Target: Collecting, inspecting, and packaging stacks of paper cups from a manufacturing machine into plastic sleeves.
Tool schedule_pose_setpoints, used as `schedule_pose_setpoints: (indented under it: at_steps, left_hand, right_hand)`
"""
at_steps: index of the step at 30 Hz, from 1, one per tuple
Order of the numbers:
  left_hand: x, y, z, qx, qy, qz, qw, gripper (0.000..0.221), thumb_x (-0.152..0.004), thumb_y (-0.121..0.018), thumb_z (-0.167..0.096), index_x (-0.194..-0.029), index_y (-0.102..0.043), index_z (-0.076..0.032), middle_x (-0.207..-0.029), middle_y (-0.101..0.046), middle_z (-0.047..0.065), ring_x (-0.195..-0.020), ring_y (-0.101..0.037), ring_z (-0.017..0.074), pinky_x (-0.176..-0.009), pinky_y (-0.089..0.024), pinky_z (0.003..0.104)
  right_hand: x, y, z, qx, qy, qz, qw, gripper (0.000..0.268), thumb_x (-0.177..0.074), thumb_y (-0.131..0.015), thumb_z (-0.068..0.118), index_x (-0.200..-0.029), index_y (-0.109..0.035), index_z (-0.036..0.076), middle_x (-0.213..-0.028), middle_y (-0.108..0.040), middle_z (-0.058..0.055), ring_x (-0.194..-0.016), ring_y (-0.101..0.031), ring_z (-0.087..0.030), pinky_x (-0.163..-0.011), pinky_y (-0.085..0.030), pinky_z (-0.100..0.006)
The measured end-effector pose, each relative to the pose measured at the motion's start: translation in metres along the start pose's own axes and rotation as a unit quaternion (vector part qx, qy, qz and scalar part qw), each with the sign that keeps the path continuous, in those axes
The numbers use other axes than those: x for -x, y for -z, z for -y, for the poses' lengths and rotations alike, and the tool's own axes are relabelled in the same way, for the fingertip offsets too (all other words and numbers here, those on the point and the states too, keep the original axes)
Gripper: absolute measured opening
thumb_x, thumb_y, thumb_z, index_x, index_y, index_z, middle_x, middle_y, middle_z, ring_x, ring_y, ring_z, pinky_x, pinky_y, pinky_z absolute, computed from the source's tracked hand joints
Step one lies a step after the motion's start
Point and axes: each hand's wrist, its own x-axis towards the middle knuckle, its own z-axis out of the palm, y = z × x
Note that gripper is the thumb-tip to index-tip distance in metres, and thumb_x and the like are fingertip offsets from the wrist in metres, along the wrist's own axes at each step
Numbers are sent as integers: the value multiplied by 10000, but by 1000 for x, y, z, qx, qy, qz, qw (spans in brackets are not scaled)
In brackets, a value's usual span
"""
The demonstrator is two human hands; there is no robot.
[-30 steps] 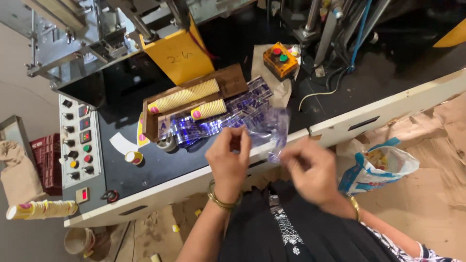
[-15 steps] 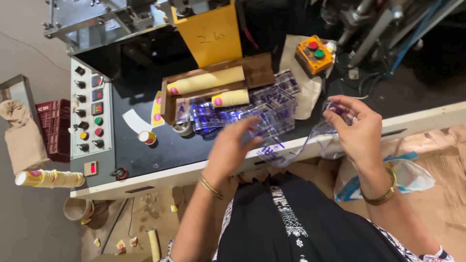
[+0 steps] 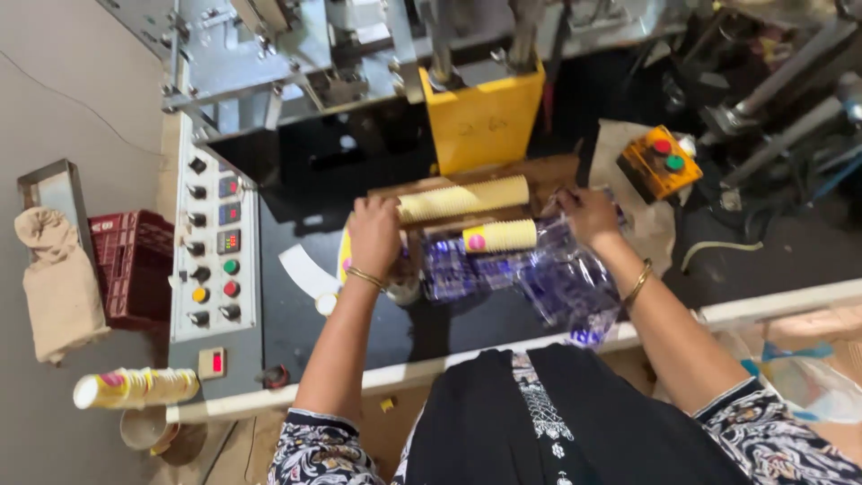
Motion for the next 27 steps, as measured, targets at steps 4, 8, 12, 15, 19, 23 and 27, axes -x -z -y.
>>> schedule_pose_setpoints:
  at_steps: [4,8,12,15,19,23,27]
  left_hand:
    - [-15,22,-14,-1,-29,22,999,488,-731,-723,-198,-1192,-637,-61,-1143,-613,129,-1091,-534,365,-877,-461,499]
    - [-7,-1,-9,-91,-16,62,994,397,-814,-600,-122,-1201,-599,-35,-1144,-604,115,-1070,-537,316,-916,-443,459]
    - [-15,11,-15,-87,-12,60,994,341,-805,-598,-121,-1136,-607,-42,-1106,-620,106,-1054,-539,306,-916,-435,461]
    - [-15,0,-13,-90,-10,71,993,270,-829,-598,-128,-1087,-619,-52,-1051,-634,95,-1045,-540,300,-887,-427,467]
    - [-16,-8,-15,-107,2,112,988,164,-868,-611,-137,-1017,-635,-74,-989,-639,80,-1058,-540,297,-903,-417,486]
    - [-28,33,-26,33,22,40,998,315,-777,-645,-86,-1091,-671,-99,-1076,-651,114,-1120,-526,331,-941,-400,511]
    - [-23,33,-32,243,58,-37,968,499,-736,-638,-2,-1212,-692,-144,-1218,-611,169,-1192,-536,354,-981,-459,505]
  right_hand:
    - [-21,-35,0,-149,11,119,982,314,-1047,-533,203,-889,-744,32,-829,-770,-76,-781,-724,-185,-736,-541,-356]
    - [-24,-52,-2,-158,30,184,970,343,-1035,-526,222,-871,-749,19,-832,-764,-54,-811,-705,-137,-797,-549,-317]
    - [-23,-68,-27,-269,-39,219,937,333,-1057,-500,241,-929,-718,25,-893,-762,-57,-867,-701,-126,-844,-550,-305]
    - [-23,-54,-17,-297,-169,209,916,346,-1049,-520,244,-964,-749,0,-925,-762,-57,-882,-660,-134,-835,-512,-319]
    - [-20,-49,-39,-282,-140,190,930,322,-1037,-556,228,-945,-734,-24,-910,-737,-72,-887,-638,-154,-842,-505,-312]
    - [-4,-17,-76,-508,-174,156,829,94,-941,-617,111,-957,-639,22,-978,-713,-76,-981,-630,-206,-856,-496,-333]
    - [37,92,61,-636,-23,242,733,329,-952,-716,276,-867,-723,-42,-1058,-731,-177,-978,-632,-288,-800,-510,-385]
